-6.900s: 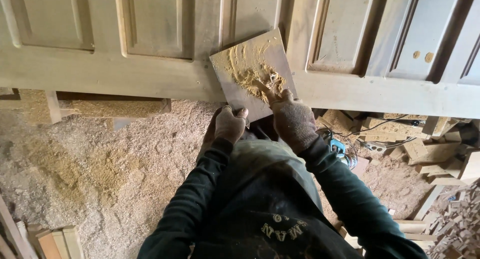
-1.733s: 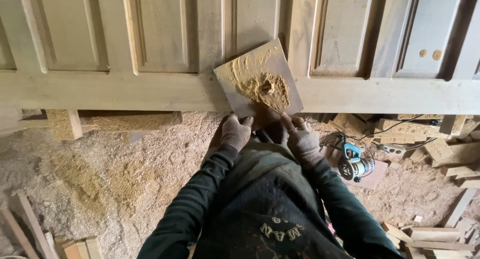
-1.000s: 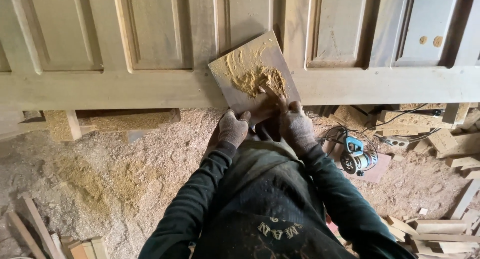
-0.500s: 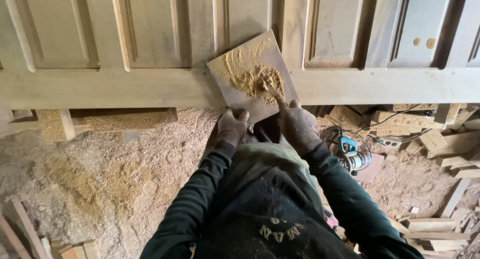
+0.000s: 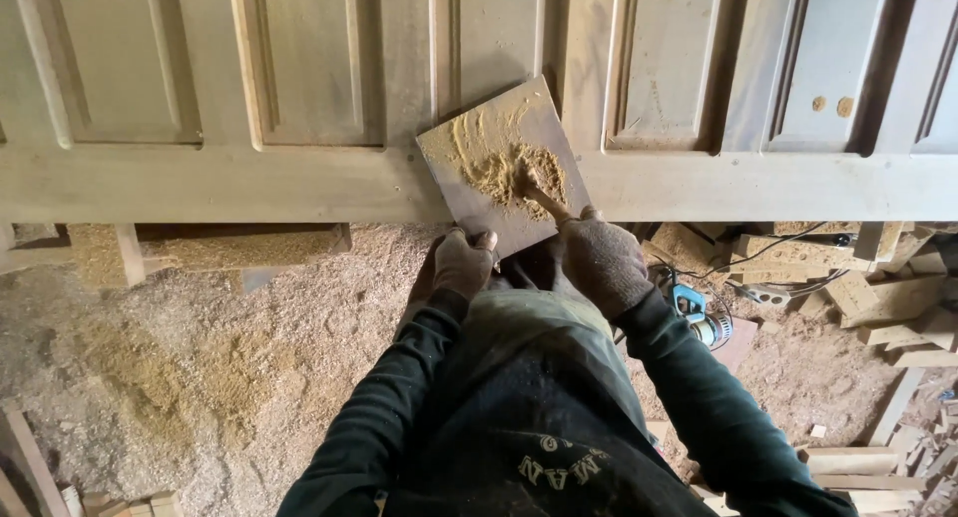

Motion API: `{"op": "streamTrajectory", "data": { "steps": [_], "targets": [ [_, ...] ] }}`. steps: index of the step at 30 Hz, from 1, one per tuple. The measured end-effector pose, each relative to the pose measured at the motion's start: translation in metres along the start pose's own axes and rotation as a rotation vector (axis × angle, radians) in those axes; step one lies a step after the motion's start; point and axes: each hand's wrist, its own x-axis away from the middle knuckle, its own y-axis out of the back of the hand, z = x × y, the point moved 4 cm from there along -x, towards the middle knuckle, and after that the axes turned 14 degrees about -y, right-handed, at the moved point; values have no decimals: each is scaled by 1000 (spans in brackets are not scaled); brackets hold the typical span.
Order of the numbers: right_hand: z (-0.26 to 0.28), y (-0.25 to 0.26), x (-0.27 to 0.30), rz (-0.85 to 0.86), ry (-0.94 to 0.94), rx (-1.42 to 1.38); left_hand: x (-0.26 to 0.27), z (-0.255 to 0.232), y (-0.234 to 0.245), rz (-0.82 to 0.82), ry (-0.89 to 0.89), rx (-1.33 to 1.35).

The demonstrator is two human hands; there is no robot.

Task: Applying wood filler to small holes and imperfections on a wooden door using a hawk and a small applicator stick.

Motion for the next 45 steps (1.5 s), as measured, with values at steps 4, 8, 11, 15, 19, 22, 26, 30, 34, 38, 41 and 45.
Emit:
{"op": "streamTrajectory", "data": {
  "steps": [4,8,11,15,19,22,26,30,34,38,41,45],
  "targets": [
    [2,-1,0,-58,-19,-184,1,-1,1,29,68,-49],
    [-11,-94,-35,-222,4,-170,3,1,9,-3,35,43],
    [-20,-110,-20,-90,-15,-183,9,-6,20,66,19,4],
    [-43,-105,-10,-218,97,-261,-1,10,22,94,61,-14],
    [-61,-121,-42,-362,193,-591,17,-17,69,-37,92,219],
    [-52,-123,-66,-405,167,-558,18,-26,84,-145,116,234],
    [-41,-172,-73,-426,239,-541,8,-4,73,-227,196,161],
    [-49,-182,-71,-417,226,-567,13,-13,80,-307,242,214],
    [-53,-136,-92,-454,286,-640,15,-3,80,-412,238,318],
    [-30,-145,-84,-455,317,-563,19,10,67,-175,284,313],
    [-27,-159,-85,-406,341,-601,19,-2,86,-211,263,470],
    [-21,-133,-80,-329,324,-395,11,-10,87,-429,348,811]
  ]
}}
